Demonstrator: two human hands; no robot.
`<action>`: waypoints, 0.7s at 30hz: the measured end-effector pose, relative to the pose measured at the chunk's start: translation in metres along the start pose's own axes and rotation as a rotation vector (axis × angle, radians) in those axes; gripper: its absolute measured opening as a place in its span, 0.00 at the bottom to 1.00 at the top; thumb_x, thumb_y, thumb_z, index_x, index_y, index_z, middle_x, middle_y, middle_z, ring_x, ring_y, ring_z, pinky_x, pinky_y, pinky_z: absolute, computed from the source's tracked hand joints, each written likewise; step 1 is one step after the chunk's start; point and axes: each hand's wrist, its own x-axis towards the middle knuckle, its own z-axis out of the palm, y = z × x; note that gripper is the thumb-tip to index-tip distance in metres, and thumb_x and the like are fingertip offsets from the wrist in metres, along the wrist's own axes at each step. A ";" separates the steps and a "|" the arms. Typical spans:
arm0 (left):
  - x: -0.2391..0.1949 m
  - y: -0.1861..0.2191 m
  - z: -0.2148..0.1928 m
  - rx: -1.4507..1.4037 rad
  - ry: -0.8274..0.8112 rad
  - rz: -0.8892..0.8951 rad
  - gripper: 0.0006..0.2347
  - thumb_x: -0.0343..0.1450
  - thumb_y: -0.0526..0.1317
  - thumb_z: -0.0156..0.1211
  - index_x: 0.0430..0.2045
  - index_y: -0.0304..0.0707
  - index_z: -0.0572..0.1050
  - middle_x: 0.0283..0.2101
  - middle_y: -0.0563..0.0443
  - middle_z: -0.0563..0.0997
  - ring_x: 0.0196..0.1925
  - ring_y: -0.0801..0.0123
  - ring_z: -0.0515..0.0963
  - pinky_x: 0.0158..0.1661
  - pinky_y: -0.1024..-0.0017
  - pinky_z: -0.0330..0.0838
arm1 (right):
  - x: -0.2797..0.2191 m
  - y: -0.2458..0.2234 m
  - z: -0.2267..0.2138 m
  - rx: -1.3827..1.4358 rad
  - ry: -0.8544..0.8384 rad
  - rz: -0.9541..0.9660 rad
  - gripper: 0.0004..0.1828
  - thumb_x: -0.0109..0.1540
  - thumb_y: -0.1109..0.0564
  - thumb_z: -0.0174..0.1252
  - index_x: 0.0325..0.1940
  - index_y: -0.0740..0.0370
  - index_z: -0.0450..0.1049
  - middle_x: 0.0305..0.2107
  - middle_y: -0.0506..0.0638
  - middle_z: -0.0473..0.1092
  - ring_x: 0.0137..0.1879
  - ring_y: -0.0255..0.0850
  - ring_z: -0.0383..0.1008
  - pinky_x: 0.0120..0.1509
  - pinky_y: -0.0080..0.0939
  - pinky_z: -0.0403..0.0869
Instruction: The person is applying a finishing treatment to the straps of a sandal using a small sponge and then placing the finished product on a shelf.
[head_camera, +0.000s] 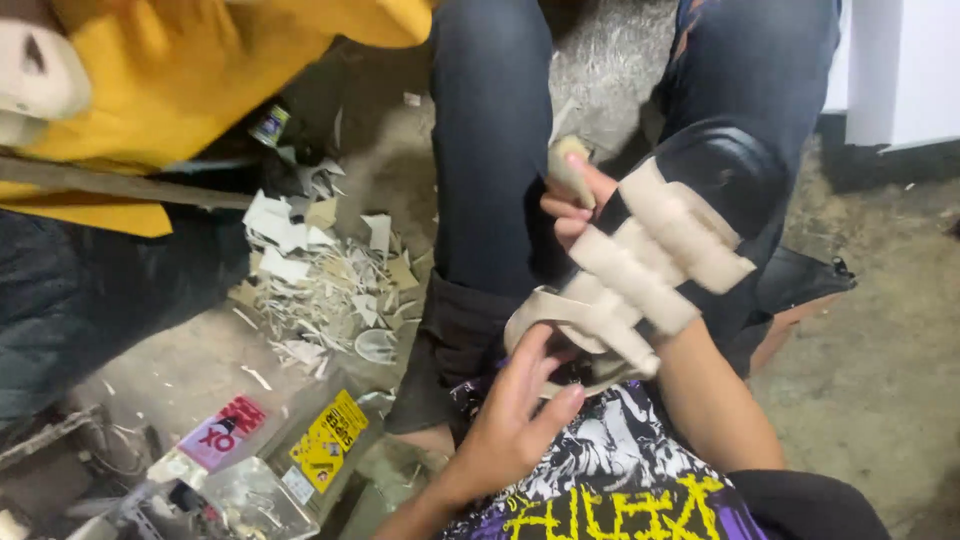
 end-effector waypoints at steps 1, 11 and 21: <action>0.006 -0.010 0.003 -0.014 0.002 -0.005 0.29 0.76 0.39 0.52 0.70 0.27 0.48 0.70 0.36 0.61 0.71 0.54 0.63 0.70 0.63 0.56 | -0.001 -0.001 -0.003 -0.003 0.014 0.005 0.16 0.69 0.53 0.54 0.28 0.50 0.60 0.20 0.38 0.51 0.24 0.23 0.48 0.21 0.20 0.46; 0.061 0.021 0.010 -1.274 -0.078 -0.067 0.35 0.67 0.36 0.49 0.75 0.38 0.52 0.72 0.34 0.61 0.69 0.45 0.64 0.66 0.42 0.57 | -0.035 0.019 -0.006 -0.200 0.098 -0.386 0.10 0.73 0.47 0.49 0.50 0.55 0.69 0.29 0.40 0.50 0.32 0.27 0.52 0.30 0.20 0.55; 0.122 0.027 -0.042 -1.135 0.007 -0.132 0.29 0.71 0.44 0.50 0.71 0.40 0.59 0.75 0.37 0.60 0.75 0.49 0.60 0.69 0.42 0.56 | -0.117 -0.014 -0.013 -1.652 0.656 -1.207 0.17 0.78 0.48 0.52 0.45 0.63 0.62 0.38 0.54 0.62 0.45 0.44 0.61 0.55 0.45 0.61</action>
